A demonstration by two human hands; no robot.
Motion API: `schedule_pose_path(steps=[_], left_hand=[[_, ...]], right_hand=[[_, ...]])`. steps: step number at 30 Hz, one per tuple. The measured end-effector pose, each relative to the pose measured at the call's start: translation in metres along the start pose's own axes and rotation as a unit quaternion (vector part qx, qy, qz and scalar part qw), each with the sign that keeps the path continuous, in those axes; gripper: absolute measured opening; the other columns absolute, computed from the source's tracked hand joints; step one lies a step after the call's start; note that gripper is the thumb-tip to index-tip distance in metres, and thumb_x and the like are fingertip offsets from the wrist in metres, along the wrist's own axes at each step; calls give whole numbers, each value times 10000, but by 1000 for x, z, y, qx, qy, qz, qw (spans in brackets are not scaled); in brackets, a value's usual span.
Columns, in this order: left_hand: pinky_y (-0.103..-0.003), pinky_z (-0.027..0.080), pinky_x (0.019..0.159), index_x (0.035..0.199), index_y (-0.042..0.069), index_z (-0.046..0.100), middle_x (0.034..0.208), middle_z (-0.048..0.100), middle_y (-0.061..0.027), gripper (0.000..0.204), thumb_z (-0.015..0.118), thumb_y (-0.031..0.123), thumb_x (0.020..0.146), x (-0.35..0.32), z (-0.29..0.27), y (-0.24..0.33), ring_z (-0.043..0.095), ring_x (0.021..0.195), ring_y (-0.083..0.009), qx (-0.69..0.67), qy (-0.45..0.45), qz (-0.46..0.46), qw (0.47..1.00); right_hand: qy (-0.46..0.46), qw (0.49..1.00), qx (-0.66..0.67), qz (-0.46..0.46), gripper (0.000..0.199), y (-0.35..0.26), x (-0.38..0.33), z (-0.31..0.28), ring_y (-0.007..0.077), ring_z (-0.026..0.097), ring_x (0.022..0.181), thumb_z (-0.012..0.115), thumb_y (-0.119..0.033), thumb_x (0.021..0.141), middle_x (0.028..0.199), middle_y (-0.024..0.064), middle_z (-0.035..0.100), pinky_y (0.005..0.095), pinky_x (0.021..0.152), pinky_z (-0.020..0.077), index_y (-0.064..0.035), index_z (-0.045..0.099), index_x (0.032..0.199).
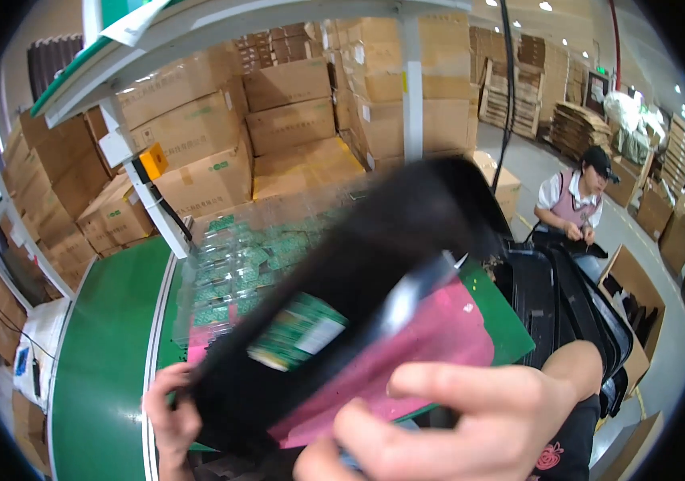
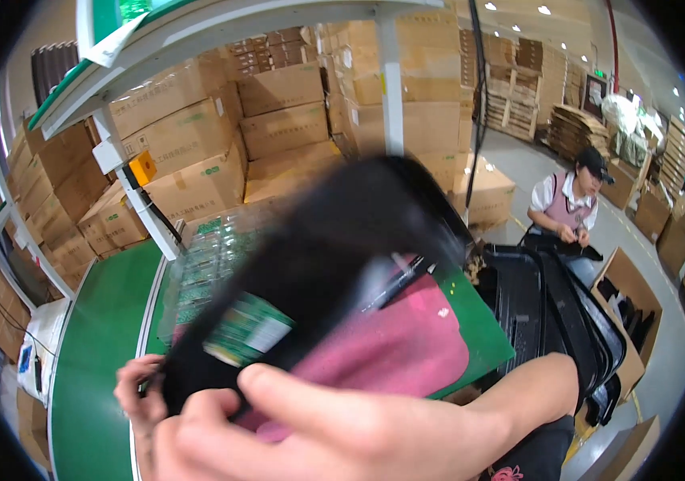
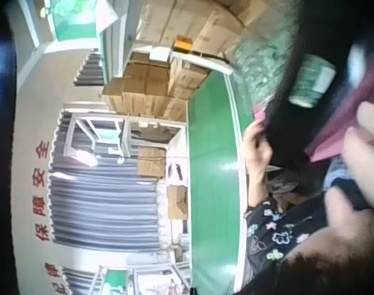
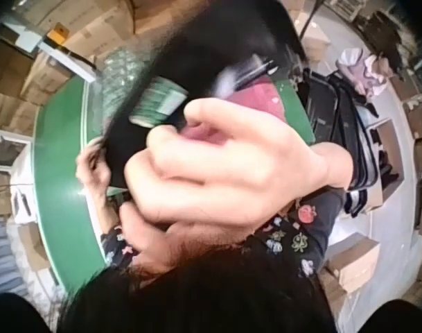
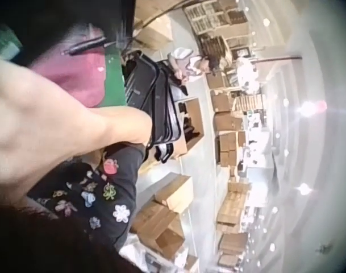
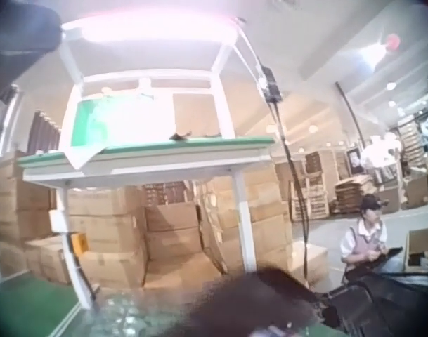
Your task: The recorder is mounting circuit boards onto plastic housings using an electric screwdriver on an assembly line.
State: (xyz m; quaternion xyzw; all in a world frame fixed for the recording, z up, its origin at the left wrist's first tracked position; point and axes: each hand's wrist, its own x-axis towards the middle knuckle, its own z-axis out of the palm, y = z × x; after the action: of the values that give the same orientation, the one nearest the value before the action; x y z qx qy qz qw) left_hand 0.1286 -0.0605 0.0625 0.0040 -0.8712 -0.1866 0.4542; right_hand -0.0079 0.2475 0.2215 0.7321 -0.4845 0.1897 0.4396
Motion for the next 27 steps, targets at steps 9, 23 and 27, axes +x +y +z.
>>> schedule_pose_path(steps=[9, 23, 27], left_hand=[[-365, 423, 1054, 1399, -40, 434, 1328, 555, -168, 587, 629, 95, 861, -119, -114, -105, 566, 1181, -281, -314, 246, -367, 840], [-481, 546, 867, 1321, -127, 442, 1237, 577, -270, 825, 823, 330, 749, -140, -132, -175, 599, 1079, -385, 25, 594, -466, 655], [-435, 554, 781, 1138, -28, 577, 1047, 648, -188, 523, 742, 264, 737, -110, -107, -141, 629, 992, -355, 428, 365, -317, 764]], right_hand=[[96, 938, -87, 322, 182, -48, -49, -39, 217, 544, 583, 678, -203, 671, 744, 85, 615, 280, 455, 420, -71, 644, 792], [-410, 454, -270, 744, 417, 47, -391, -14, 356, 710, 934, 678, -392, 839, 1002, 183, 714, 469, 820, 563, -18, 672, 1022], [-410, 384, -160, 812, 703, 44, -415, 19, 363, 665, 1091, 691, -645, 775, 1152, 221, 684, 446, 925, 536, -20, 709, 1097]])
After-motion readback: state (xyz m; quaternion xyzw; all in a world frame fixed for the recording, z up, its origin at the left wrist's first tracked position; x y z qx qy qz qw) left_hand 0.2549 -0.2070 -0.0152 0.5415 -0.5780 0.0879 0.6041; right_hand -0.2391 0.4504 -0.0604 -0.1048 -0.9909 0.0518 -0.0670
